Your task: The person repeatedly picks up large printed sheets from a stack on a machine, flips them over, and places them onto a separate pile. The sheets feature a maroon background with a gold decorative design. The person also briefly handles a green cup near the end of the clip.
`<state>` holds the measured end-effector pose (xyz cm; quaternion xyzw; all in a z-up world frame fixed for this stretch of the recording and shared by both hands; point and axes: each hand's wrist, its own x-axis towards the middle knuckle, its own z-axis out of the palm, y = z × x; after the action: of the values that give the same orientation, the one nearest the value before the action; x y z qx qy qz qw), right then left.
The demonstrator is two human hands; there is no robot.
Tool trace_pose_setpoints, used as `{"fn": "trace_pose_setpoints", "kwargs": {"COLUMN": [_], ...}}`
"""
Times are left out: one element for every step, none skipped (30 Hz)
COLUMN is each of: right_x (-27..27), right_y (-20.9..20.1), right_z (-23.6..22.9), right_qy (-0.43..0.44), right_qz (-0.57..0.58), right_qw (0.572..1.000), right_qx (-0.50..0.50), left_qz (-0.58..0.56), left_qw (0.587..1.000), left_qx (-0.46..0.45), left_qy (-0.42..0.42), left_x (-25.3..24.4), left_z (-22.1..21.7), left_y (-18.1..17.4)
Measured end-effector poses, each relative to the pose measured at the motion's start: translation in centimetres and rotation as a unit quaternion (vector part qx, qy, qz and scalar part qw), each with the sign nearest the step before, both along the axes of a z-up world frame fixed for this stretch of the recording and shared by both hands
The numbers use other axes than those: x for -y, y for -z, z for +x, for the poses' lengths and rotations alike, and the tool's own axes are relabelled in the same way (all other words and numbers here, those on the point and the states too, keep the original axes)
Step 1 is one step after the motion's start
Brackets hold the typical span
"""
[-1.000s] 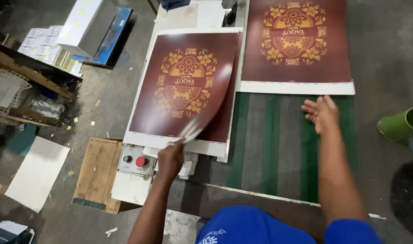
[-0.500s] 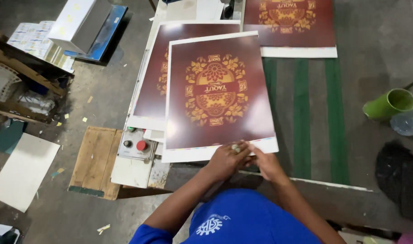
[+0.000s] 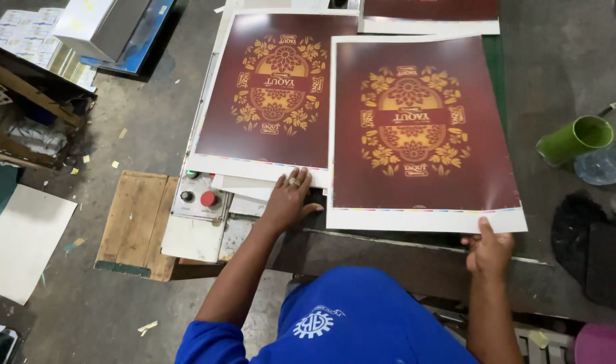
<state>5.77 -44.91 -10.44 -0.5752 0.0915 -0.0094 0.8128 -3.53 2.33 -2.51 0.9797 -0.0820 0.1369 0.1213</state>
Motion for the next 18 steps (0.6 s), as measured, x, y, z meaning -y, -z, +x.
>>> {"fn": "trace_pose_setpoints", "kwargs": {"right_x": [0.2,0.4,0.6,0.2,-0.3,-0.8,-1.2,-1.6,-2.0,-2.2,-2.4,-2.6,-2.8,-2.9,-3.0,-3.1,-3.1,-3.1], "right_y": [0.4,0.9,1.4,1.2,0.9,0.7,1.0,1.2,1.5,1.6,1.8,2.0,2.0,2.0,2.1,2.2,2.3,2.5], "right_z": [0.3,0.5,0.7,0.9,1.1,1.4,1.8,2.4,3.0,3.5,4.1,4.6,5.3,5.8,6.3,7.0,7.6,8.1], "right_qy": [0.000,0.007,0.013,0.013,0.019,0.022,0.021,0.019,0.017,0.014,0.016,0.017,0.014,0.016,0.018,0.016,0.017,0.017], "right_qz": [0.000,-0.001,-0.001,-0.002,-0.017,-0.032,-0.033,-0.035,-0.036,-0.037,-0.027,-0.017,-0.017,-0.011,-0.004,-0.004,-0.008,-0.013], "right_qw": [1.000,1.000,1.000,1.000,0.999,0.999,0.999,0.998,0.998,0.998,0.998,0.998,0.998,0.999,0.999,0.999,0.999,1.000], "right_qx": [0.000,-0.003,-0.006,-0.007,-0.021,-0.034,-0.035,-0.042,-0.049,-0.050,-0.051,-0.052,-0.053,-0.044,-0.035,-0.036,-0.029,-0.022], "left_qz": [0.000,0.019,0.038,0.037,0.032,0.026,0.026,0.014,0.002,0.001,0.003,0.006,0.006,0.021,0.036,0.036,0.035,0.032], "left_qw": [1.000,1.000,0.999,0.999,0.999,0.997,0.997,0.997,0.996,0.995,0.997,0.997,0.997,0.995,0.993,0.993,0.993,0.992], "left_qx": [0.000,-0.003,-0.006,-0.007,-0.023,-0.037,-0.038,-0.050,-0.061,-0.062,-0.039,-0.015,-0.016,-0.017,-0.018,-0.019,-0.020,-0.021], "left_qy": [0.000,-0.009,-0.019,-0.018,-0.036,-0.056,-0.057,-0.063,-0.069,-0.072,-0.072,-0.071,-0.074,-0.091,-0.108,-0.110,-0.115,-0.120], "left_x": [-0.1,-0.2,-0.4,-0.4,-0.5,-0.6,-0.5,-0.4,-0.3,-0.1,0.1,0.2,0.0,0.0,-0.1,-0.5,-0.9,-1.2], "left_z": [0.1,0.2,0.3,0.5,0.7,0.9,1.0,1.2,1.4,1.3,1.3,1.2,1.1,0.8,0.6,0.5,0.3,0.1], "left_y": [0.8,1.6,2.5,3.0,3.5,4.1,3.8,3.4,3.0,2.5,1.9,1.3,1.5,1.7,1.9,2.5,3.1,3.8]}}
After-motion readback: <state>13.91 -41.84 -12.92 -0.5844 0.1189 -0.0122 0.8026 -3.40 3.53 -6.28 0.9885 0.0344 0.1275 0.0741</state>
